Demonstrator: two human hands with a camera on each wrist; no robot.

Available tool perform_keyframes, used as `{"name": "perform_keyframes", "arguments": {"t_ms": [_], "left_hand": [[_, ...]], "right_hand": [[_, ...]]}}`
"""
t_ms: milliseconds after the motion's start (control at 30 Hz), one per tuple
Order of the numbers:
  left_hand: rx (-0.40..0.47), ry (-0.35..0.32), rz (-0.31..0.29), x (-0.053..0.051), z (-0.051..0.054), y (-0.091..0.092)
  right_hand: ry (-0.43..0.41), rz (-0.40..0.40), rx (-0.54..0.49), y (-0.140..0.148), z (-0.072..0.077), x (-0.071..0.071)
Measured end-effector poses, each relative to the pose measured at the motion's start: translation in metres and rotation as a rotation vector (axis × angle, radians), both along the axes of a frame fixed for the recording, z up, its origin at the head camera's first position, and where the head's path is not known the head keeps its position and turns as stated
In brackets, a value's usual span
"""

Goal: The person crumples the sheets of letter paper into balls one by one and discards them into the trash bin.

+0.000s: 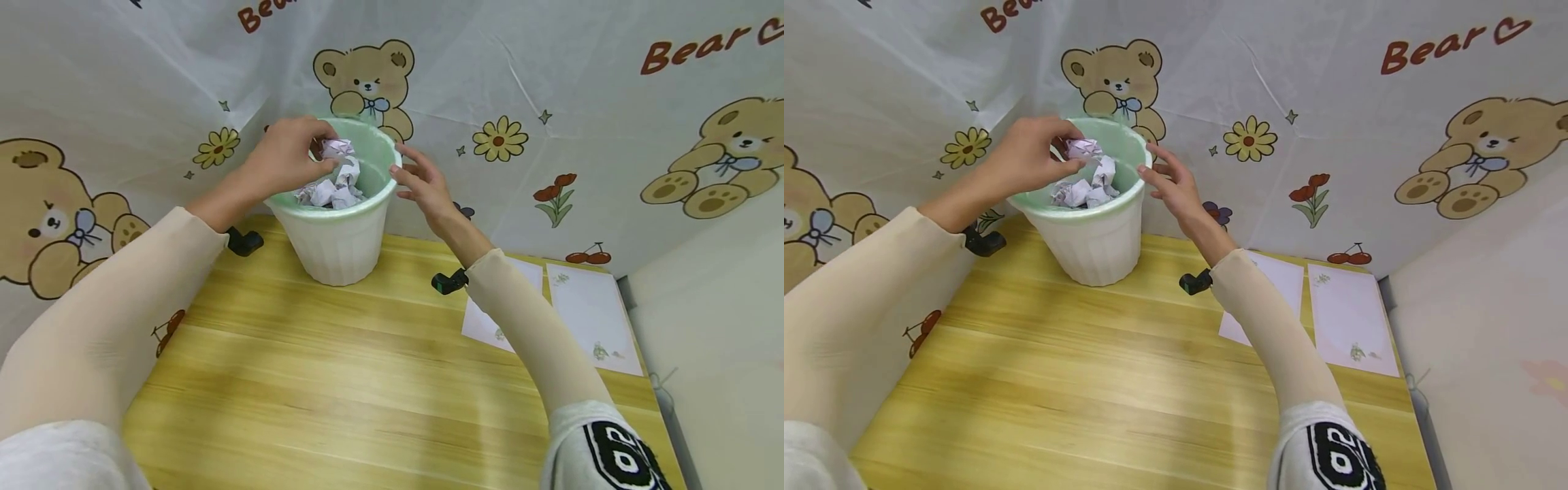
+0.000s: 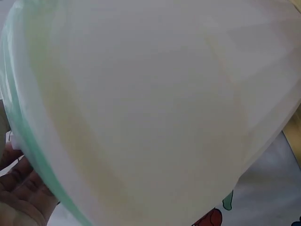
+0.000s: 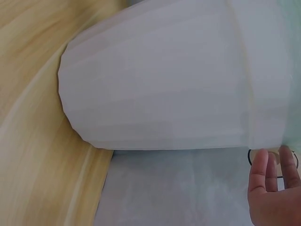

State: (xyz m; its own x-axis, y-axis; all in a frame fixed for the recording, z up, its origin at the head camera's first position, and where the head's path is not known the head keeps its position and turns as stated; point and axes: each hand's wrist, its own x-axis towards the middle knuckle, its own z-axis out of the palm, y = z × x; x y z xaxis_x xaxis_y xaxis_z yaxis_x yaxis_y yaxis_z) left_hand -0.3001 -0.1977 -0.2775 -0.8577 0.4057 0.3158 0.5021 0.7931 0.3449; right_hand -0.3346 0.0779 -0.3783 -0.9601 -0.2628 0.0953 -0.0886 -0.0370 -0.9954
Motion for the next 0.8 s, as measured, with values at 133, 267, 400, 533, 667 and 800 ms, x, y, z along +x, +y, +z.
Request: {"name": "perform_keyframes", "arguments": {"t_ms": [133,267,400,533,667,800], "left_hand": [[-0.041,-0.025,0.001,-0.0074,0.0051,-0.0020],[-0.045,-0.035,0.019,-0.0087,0.0074,-0.0033],[-0.049,-0.057,0.050,-0.0065,0.0099,-0.0044],[-0.043,-0.063,0.076,-0.0046,0.0114,-0.0061],[-0.028,-0.060,0.081,-0.0045,0.0112,-0.0083],[-0.025,-0.062,0.080,-0.0044,0.0102,-0.0092]], "right_hand": [[0.004,0.000,0.006,0.0005,-0.0004,-0.0005],[0.011,0.002,0.009,0.0001,-0.0004,-0.0011],[0.010,0.005,0.009,-0.0007,0.0002,-0.0011],[0.009,0.007,0.009,-0.0007,0.0008,-0.0009],[0.010,0.006,0.013,-0.0002,0.0008,-0.0010],[0.009,0.002,0.008,0.0000,0.0008,-0.0004]]}}
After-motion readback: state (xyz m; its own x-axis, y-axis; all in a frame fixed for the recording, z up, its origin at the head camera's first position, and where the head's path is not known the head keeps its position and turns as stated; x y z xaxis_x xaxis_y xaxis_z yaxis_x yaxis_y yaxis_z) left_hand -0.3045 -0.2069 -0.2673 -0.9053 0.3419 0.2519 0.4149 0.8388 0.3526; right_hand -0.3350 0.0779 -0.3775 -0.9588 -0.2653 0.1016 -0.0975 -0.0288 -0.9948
